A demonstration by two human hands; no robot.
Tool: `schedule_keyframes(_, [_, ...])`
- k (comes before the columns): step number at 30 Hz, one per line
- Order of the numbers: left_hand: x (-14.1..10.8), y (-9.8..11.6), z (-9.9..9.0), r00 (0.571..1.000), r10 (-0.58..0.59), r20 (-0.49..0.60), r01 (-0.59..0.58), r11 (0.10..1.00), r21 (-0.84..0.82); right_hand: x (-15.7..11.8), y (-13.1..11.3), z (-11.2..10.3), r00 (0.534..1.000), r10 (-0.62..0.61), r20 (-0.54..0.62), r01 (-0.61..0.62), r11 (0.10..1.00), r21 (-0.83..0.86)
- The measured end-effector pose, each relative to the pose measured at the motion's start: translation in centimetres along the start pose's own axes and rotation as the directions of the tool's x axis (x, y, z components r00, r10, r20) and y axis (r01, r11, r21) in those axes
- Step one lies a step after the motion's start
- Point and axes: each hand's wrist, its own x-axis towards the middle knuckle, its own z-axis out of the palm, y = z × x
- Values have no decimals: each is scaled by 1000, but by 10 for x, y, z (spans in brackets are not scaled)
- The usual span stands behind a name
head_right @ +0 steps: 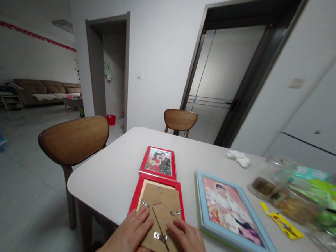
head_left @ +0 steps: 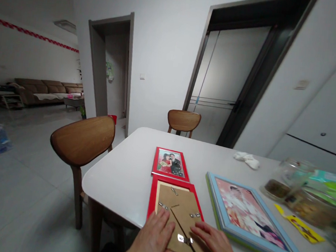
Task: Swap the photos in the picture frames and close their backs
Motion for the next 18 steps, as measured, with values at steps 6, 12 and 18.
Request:
schedule_keyframes(6, [0,-3,-14,992,-127,11,126,991,36,7,-6,17,997,-63,38,63,998,-2])
schedule_keyframes(12, [-2,-7,-23,990,-132,44,129,990,65,18,-16,22,999,-18,41,20,998,-52])
schedule_keyframes(18, [-6,-17,-12,999,-45,1,45,992,121,18,-27,15,999,-14,48,19,994,-108])
